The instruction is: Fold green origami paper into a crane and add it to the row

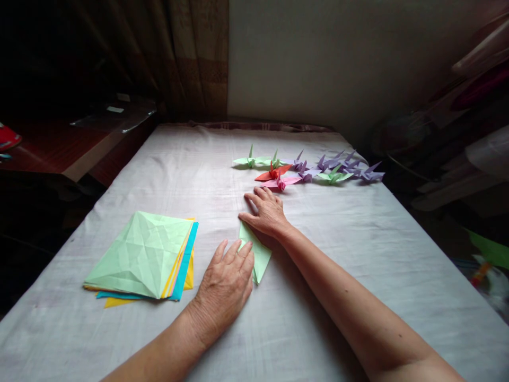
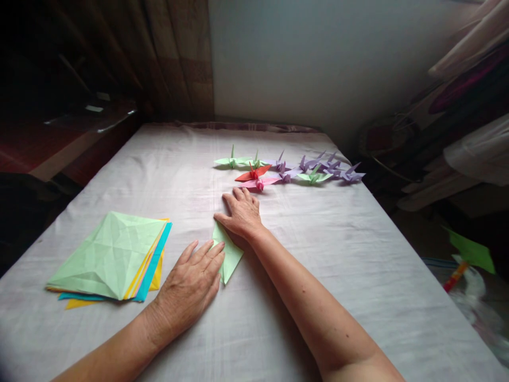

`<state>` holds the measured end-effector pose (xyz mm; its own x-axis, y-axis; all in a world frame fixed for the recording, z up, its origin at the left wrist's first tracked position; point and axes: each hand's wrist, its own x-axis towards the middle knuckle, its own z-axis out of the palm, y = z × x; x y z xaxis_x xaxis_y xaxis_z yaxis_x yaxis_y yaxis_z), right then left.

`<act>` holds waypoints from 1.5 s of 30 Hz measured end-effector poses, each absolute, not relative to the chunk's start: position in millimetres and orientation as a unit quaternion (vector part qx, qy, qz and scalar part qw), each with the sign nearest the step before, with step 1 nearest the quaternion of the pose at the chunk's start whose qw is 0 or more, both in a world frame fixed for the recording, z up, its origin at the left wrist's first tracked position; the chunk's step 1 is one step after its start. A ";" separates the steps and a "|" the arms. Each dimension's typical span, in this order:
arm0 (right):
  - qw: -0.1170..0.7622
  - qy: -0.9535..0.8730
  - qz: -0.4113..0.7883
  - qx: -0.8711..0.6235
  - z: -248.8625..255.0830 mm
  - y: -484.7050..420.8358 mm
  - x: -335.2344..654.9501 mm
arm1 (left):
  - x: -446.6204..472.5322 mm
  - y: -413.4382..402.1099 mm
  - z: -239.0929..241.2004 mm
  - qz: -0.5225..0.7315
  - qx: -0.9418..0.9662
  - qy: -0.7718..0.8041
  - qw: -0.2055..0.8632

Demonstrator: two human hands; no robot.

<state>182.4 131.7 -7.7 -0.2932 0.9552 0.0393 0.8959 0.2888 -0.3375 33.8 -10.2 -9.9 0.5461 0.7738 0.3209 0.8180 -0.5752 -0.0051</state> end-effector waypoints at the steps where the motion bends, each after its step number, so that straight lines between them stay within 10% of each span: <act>1: 0.119 -0.794 0.123 -0.584 -7.6 131.9 181.7 | 33.8 -10.5 -9.5 -0.142 -0.876 -0.455 0.076; 31: 0.066 -0.807 0.096 -0.579 -8.8 126.4 180.4 | 37.7 -14.1 -14.7 -0.120 -0.873 -0.464 0.088; 45: 0.288 -0.803 0.115 -0.509 -4.8 84.3 211.5 | 16.1 -3.7 -13.7 -0.246 -0.854 -0.459 0.019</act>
